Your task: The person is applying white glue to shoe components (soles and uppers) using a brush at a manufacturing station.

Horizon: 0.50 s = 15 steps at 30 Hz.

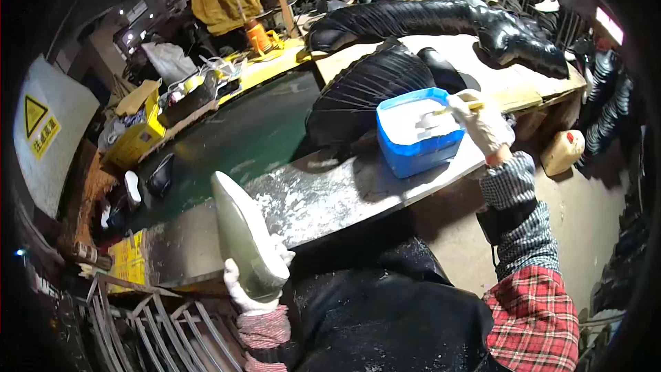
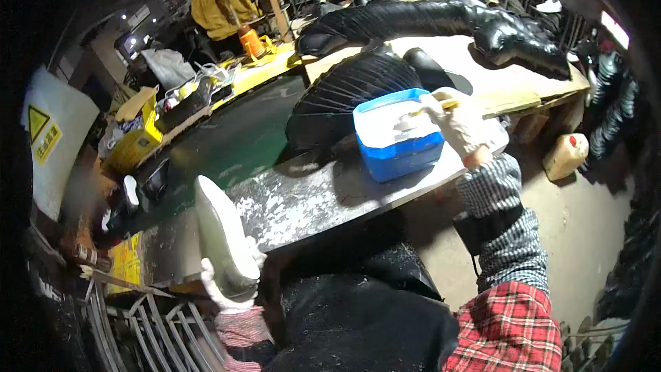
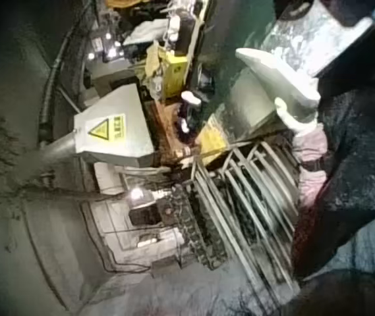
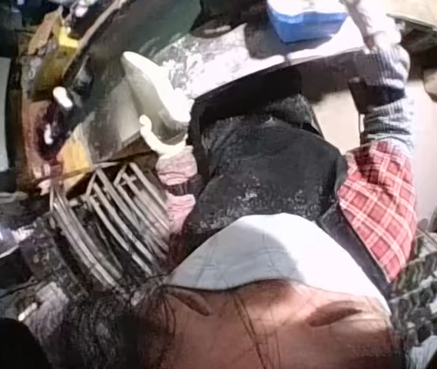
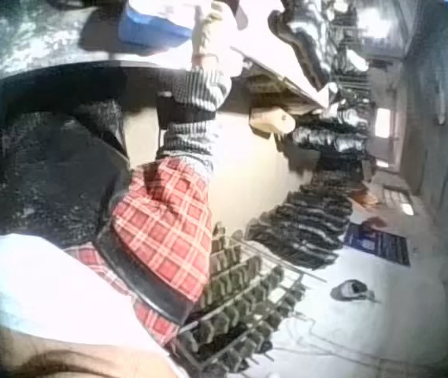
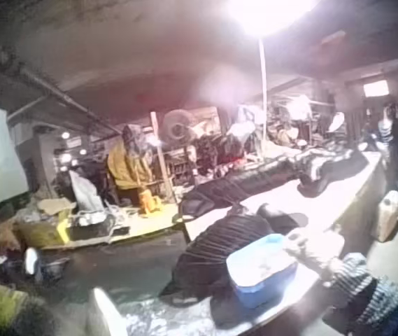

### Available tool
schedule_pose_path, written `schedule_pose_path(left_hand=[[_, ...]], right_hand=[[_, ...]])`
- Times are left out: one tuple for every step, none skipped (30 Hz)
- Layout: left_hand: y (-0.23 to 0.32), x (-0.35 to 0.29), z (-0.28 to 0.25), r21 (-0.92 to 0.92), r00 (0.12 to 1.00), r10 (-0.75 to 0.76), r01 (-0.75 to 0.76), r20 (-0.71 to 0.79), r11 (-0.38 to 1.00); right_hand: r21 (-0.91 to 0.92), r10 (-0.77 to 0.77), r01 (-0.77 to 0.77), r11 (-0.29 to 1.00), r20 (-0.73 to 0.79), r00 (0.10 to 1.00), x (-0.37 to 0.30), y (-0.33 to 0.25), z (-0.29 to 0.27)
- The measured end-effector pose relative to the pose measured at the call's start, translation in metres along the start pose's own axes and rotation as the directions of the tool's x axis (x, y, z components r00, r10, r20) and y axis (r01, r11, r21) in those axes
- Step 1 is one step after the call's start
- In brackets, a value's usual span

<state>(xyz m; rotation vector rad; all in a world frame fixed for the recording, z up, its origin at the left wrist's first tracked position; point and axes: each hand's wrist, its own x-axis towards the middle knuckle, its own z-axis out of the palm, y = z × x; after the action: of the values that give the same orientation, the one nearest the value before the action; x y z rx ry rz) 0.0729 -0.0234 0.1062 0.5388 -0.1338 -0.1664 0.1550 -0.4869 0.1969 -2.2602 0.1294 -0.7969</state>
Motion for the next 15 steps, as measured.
schedule_pose_path(left_hand=[[-0.008, 0.004, -0.001, 0.094, 0.999, 0.028, -0.026, -0.024, 0.995], [-0.021, 0.001, 0.001, 0.097, 0.994, 0.057, -0.047, -0.099, 0.994], [-0.027, -0.009, -0.005, 0.044, 0.984, 0.034, -0.027, -0.173, 0.999], [-0.031, -0.021, -0.01, -0.013, 0.969, 0.014, -0.018, -0.246, 1.0], [-0.031, -0.033, -0.006, -0.19, 0.872, -0.104, 0.012, -0.479, 0.982], [-0.026, -0.051, -0.044, -0.186, 0.905, -0.196, 0.133, -0.378, 0.973], [-0.022, -0.063, -0.028, -0.169, 0.865, -0.222, 0.162, -0.451, 0.972], [-0.018, -0.067, -0.008, -0.156, 0.816, -0.234, 0.178, -0.528, 0.972], [-0.016, -0.069, -0.005, -0.152, 0.801, -0.231, 0.175, -0.553, 0.973], [-0.015, -0.069, -0.01, -0.152, 0.767, -0.271, 0.224, -0.582, 0.963], [-0.014, -0.07, -0.018, -0.168, 0.8, -0.288, 0.235, -0.527, 0.958], [-0.016, -0.074, -0.022, -0.141, 0.8, -0.261, 0.22, -0.54, 0.965], [-0.015, -0.074, -0.028, -0.186, 0.792, -0.308, 0.246, -0.528, 0.951], [-0.012, -0.082, -0.04, -0.25, 0.782, -0.359, 0.265, -0.509, 0.931], [-0.015, -0.091, -0.061, -0.276, 0.858, -0.319, 0.218, -0.403, 0.936]], right_hand=[[-0.02, 0.006, -0.005, 1.0, 0.051, 0.999, 0.0, 0.007, 0.001], [-0.036, 0.012, -0.008, 0.999, 0.109, 0.994, 0.0, 0.01, 0.001], [-0.008, 0.089, -0.089, 0.996, 0.142, 0.986, -0.001, -0.004, -0.003], [0.123, 0.062, -0.074, 0.99, 0.092, 0.994, -0.001, 0.0, -0.006], [0.191, 0.032, -0.041, 0.981, 0.053, 0.998, -0.001, 0.013, -0.015], [0.261, 0.013, -0.018, 0.965, 0.021, 1.0, -0.005, 0.021, -0.022], [0.301, 0.086, -0.113, 0.947, 0.099, 0.991, -0.011, 0.009, -0.025], [0.336, 0.147, -0.206, 0.919, 0.192, 0.97, -0.015, -0.007, -0.027], [0.355, 0.083, -0.15, 0.923, 0.196, 0.977, -0.02, -0.025, -0.022], [0.376, 0.022, -0.099, 0.921, 0.202, 0.979, -0.03, -0.045, -0.01], [0.499, -0.026, -0.097, 0.861, 0.234, 0.972, -0.047, -0.067, 0.014], [0.612, -0.068, -0.108, 0.783, 0.257, 0.964, -0.064, -0.091, 0.04], [0.596, -0.255, -0.007, 0.803, 0.354, 0.9, -0.076, -0.115, 0.066], [0.61, -0.438, 0.103, 0.785, 0.431, 0.789, -0.083, -0.14, 0.093], [0.644, -0.567, 0.163, 0.747, 0.49, 0.662, -0.089, -0.159, 0.119]])
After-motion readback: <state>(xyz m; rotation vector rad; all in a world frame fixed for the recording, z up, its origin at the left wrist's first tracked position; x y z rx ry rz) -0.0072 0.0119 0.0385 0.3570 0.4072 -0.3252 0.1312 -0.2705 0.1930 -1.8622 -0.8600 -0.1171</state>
